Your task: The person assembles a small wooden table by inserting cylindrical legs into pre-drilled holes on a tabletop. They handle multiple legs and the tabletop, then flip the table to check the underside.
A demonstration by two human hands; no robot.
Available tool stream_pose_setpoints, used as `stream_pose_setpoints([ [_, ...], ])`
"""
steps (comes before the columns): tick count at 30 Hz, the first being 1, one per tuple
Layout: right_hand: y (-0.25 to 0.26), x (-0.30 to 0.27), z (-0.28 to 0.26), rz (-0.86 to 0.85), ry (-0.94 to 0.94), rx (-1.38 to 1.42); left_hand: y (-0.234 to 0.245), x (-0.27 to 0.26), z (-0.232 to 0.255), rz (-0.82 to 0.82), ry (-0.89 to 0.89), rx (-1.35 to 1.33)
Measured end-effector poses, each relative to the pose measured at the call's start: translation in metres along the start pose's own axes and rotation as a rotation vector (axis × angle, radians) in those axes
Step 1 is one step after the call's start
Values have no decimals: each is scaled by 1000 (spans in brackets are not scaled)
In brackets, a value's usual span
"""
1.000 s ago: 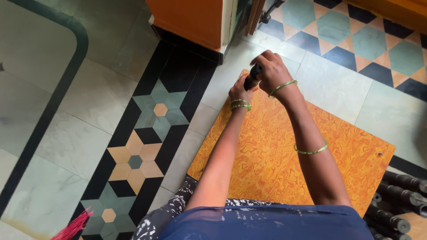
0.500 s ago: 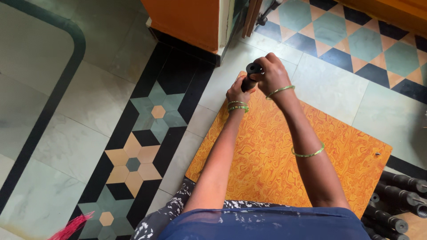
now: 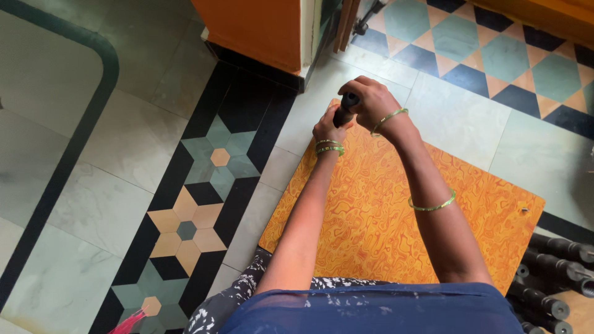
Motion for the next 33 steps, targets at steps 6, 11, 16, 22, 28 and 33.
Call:
stream_pose_setpoints([
  [6,-3,-3,-11,147,-82,-145,4,3,7,-30,38,12],
  [11,24,-17,-2,247,155,191,18,-2,24,13,37,-11],
  [16,69,-56,33,197,53,640,34,-7,49,29,86,-7],
  [22,97,-163,75,93,-325,1041,37,-32,72,-32,267,154],
  [28,123,-295,138,171,-530,833,-12,-101,99,-133,49,379],
  [33,148,-423,203,432,-603,817,-82,-161,128,-688,10,596],
])
Point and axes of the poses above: each hand's wrist, its own x-axis towards the middle knuckle, its own y-axis out of the back of the hand, z = x × y, the point moved 3 cm from there along x, towards the middle knuckle, and after that the axes turned 12 degrees about -z, right-handed, at the moved point
